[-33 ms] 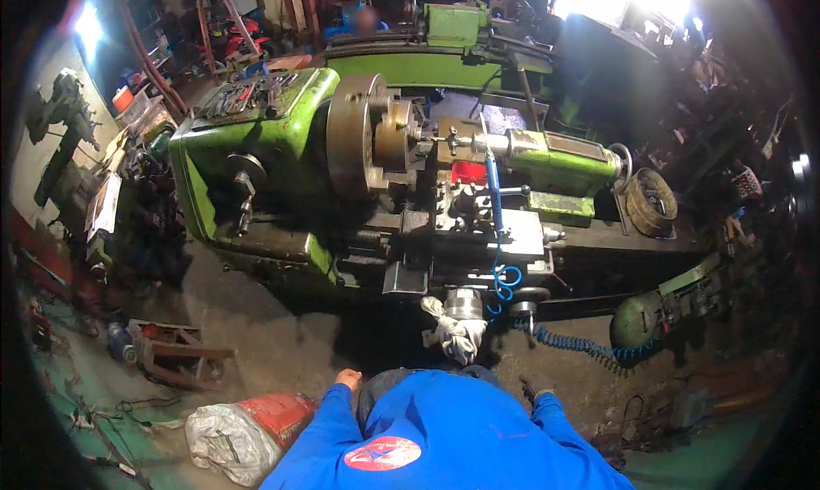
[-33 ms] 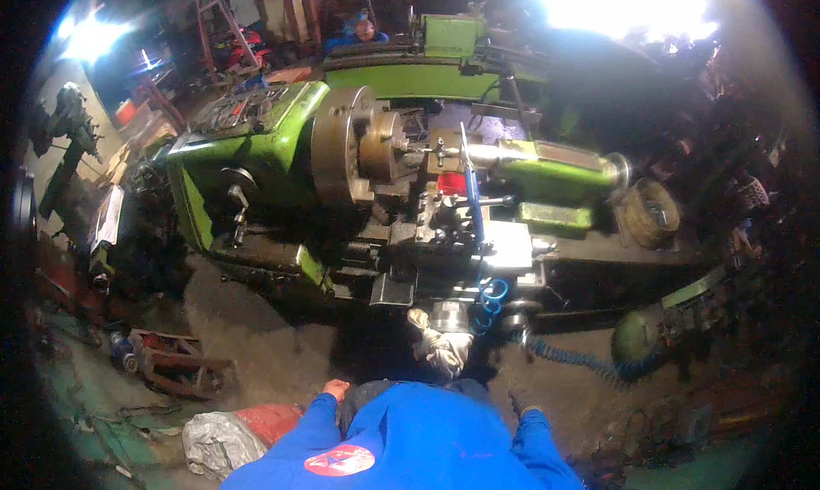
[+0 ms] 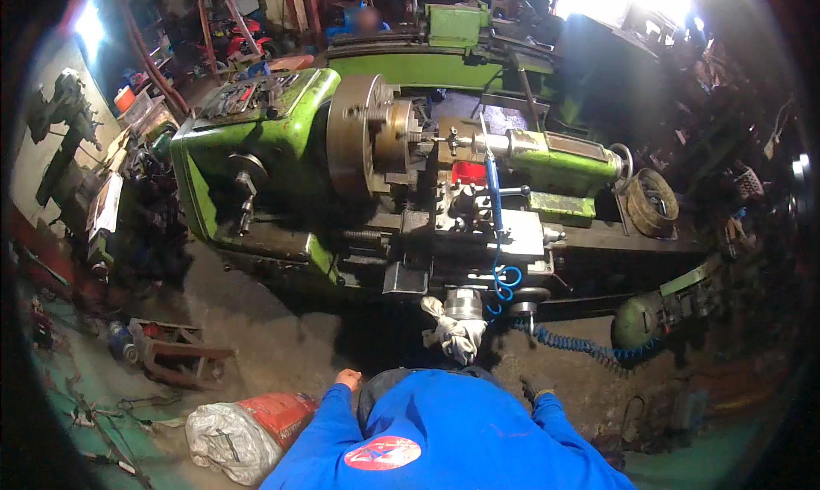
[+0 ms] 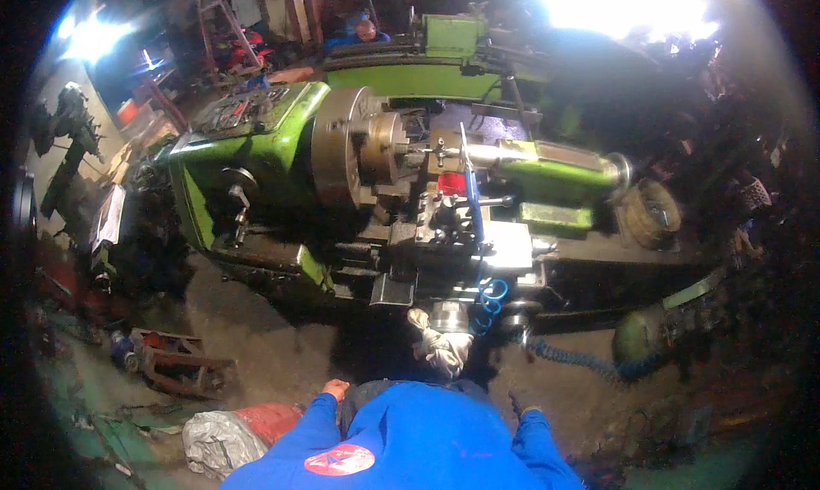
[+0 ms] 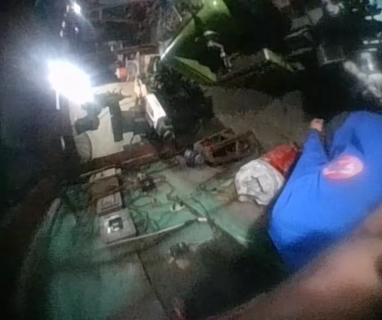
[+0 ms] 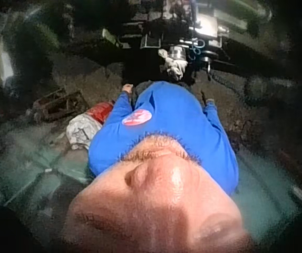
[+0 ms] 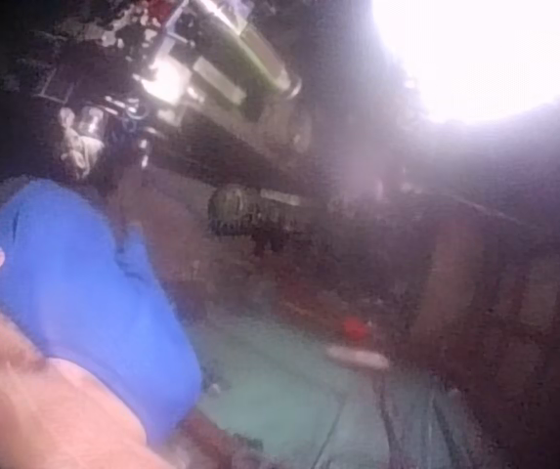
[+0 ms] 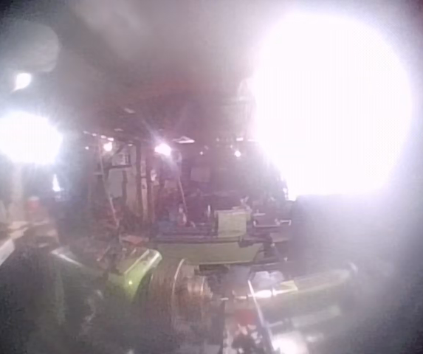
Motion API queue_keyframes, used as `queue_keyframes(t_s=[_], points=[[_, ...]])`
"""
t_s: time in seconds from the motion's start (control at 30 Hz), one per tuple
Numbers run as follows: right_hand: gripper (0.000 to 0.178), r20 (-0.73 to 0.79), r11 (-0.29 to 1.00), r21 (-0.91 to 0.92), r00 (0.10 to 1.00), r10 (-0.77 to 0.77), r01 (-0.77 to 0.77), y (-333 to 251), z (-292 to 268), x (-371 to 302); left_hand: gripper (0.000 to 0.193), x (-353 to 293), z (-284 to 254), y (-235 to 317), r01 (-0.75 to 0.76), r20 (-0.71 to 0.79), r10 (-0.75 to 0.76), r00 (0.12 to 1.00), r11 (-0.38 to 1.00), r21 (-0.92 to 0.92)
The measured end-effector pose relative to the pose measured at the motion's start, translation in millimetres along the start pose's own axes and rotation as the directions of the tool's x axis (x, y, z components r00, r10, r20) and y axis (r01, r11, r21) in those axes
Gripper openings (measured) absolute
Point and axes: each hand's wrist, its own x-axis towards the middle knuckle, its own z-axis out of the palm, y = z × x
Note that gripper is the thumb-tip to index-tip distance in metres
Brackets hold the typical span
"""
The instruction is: The person operates a green metal lathe, repeatedly advancing the cutting tool into a rotating cylindrical workpiece and retracting it. The person uses both hands to control the tool carriage and levers while the lathe runs.
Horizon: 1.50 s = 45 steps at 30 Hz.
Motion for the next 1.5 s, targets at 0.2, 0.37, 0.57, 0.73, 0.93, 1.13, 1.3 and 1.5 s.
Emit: queue_keyframes(t_s=[0.2, 0.37, 0.57, 0.73, 0.93, 1.13, 1.3, 1.5], points=[[0.046, -0.043, 0.993, 0.029, 0.993, 0.113, -0.112, 43, -9, 41, 0.038, 0, 16, -17, 0.018, -0.018, -0.019, 1.000, 0.999, -0.044], [0.047, -0.145, 0.990, 0.076, 0.981, 0.126, -0.116, 51, -36, 66, 0.041, 16, 34, -24, -0.015, -0.003, 0.017, 1.000, 0.947, 0.320], [0.049, -0.158, 0.998, 0.045, 0.986, 0.058, -0.052, 34, -55, 97, 0.038, -16, 54, -42, -0.107, -0.081, 0.129, 0.988, 0.966, 0.234], [0.051, -0.149, 1.000, 0.012, 0.989, -0.005, 0.007, 11, -71, 103, 0.037, -56, 68, -6, -0.061, -0.138, 0.048, 0.989, 0.994, -0.093], [0.054, -0.079, 0.998, -0.059, 0.996, -0.035, 0.030, 5, -85, 103, 0.043, -97, 81, -3, -0.004, -0.147, -0.002, 0.989, 0.999, -0.041], [0.056, -0.090, 0.984, -0.005, 0.980, -0.179, 0.179, 52, -80, 191, 0.043, -110, 113, -30, -0.007, -0.217, -0.010, 0.976, 0.997, -0.078], [0.062, -0.084, 0.950, -0.151, 0.954, -0.289, 0.275, 60, -92, 206, 0.042, -105, 138, -63, -0.042, -0.183, 0.047, 0.982, 0.999, 0.029], [0.061, 0.127, 0.886, -0.269, 0.926, -0.357, 0.378, 72, -113, 213, 0.042, -102, 159, -72, 0.017, -0.132, -0.029, 0.991, 0.996, -0.092]])
